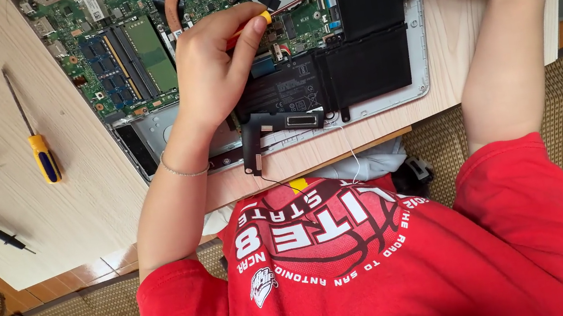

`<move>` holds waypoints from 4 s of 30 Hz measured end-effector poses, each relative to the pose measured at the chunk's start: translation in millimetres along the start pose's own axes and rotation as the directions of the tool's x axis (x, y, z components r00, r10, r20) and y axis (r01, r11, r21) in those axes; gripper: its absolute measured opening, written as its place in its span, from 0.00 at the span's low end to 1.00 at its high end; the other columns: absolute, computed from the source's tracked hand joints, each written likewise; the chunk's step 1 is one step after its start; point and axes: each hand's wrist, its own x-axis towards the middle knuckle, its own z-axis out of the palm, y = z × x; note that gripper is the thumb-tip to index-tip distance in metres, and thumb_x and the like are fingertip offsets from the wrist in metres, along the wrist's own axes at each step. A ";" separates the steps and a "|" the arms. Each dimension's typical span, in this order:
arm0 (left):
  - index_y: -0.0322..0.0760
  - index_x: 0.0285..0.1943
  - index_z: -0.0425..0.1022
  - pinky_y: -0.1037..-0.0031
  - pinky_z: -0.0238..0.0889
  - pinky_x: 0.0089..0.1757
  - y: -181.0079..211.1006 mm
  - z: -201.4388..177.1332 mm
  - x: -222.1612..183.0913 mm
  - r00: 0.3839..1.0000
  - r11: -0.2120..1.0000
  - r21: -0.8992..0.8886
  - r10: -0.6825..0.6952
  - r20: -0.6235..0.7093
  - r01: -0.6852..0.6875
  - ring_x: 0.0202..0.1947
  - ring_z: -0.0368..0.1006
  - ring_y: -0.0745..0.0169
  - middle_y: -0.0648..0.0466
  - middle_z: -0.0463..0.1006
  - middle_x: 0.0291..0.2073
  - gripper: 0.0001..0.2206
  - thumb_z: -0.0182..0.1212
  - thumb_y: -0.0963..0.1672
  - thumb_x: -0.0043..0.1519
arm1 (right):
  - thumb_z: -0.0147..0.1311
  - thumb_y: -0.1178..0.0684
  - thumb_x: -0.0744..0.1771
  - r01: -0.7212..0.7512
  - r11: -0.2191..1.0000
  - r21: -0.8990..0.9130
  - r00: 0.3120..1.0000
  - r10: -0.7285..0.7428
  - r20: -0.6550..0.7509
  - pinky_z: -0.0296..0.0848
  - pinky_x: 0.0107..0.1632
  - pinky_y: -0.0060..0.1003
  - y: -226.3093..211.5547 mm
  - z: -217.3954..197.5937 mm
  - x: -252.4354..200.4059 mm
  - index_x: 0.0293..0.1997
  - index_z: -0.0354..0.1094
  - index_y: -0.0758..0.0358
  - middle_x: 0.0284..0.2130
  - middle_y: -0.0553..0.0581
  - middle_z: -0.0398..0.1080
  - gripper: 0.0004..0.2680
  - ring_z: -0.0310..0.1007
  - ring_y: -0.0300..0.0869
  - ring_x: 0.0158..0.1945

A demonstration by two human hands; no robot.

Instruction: The person repairs a laptop by disassembling it and removing internal parts such as the fan and heatsink.

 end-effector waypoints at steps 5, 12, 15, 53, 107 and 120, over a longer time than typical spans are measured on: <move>0.32 0.53 0.81 0.69 0.70 0.38 1.0 -0.8 1.1 1.000 1.000 0.011 -0.009 0.004 0.009 0.34 0.80 0.53 0.47 0.81 0.34 0.08 0.61 0.43 0.72 | 0.65 0.55 0.72 -0.042 0.990 -0.134 0.998 0.048 0.034 0.75 0.52 0.30 28.1 -10.3 -13.2 0.52 0.72 0.66 0.43 0.52 0.75 0.08 0.75 0.36 0.46; 0.32 0.53 0.80 0.69 0.71 0.39 -0.5 0.6 0.1 1.000 1.000 0.019 0.010 -0.004 -0.010 0.36 0.81 0.54 0.47 0.82 0.36 0.08 0.61 0.43 0.73 | 0.61 0.55 0.72 -0.035 0.999 -0.009 0.999 0.036 0.030 0.75 0.53 0.29 2.7 -8.1 -5.8 0.53 0.72 0.65 0.44 0.50 0.75 0.07 0.74 0.33 0.47; 0.32 0.53 0.81 0.69 0.71 0.39 1.2 1.0 0.4 1.000 0.999 0.035 0.012 -0.005 -0.012 0.35 0.80 0.54 0.47 0.82 0.36 0.08 0.62 0.43 0.72 | 0.59 0.56 0.71 -0.072 0.997 0.032 0.997 0.073 -0.026 0.74 0.55 0.30 -21.7 -6.0 -3.2 0.55 0.72 0.64 0.46 0.49 0.75 0.08 0.74 0.34 0.49; 0.28 0.55 0.72 0.66 0.64 0.61 -7.7 -45.8 -164.9 0.845 0.962 0.098 -0.173 -0.505 0.255 0.69 0.68 0.45 0.38 0.66 0.70 0.09 0.54 0.43 0.76 | 0.62 0.61 0.72 0.012 0.998 -0.069 0.982 -0.025 -0.185 0.70 0.48 0.24 -14.9 -3.4 3.3 0.45 0.72 0.69 0.37 0.49 0.73 0.04 0.70 0.30 0.42; 0.39 0.50 0.77 0.70 0.67 0.32 64.2 -85.8 -15.3 0.973 0.548 0.812 0.209 0.100 -0.201 0.37 0.73 0.60 0.55 0.71 0.35 0.12 0.64 0.41 0.57 | 0.66 0.52 0.67 0.366 0.775 -0.516 0.889 -0.455 -0.051 0.72 0.45 0.43 -133.8 124.6 88.5 0.49 0.78 0.57 0.37 0.54 0.69 0.07 0.72 0.49 0.43; 0.36 0.47 0.75 0.73 0.66 0.31 67.7 -87.5 -4.4 0.949 0.458 0.838 0.240 0.205 -0.296 0.39 0.71 0.61 0.54 0.70 0.37 0.11 0.62 0.42 0.57 | 0.66 0.51 0.67 0.365 0.773 -0.519 0.891 -0.451 -0.045 0.73 0.47 0.43 -132.4 124.0 88.9 0.51 0.78 0.55 0.37 0.53 0.68 0.08 0.72 0.48 0.45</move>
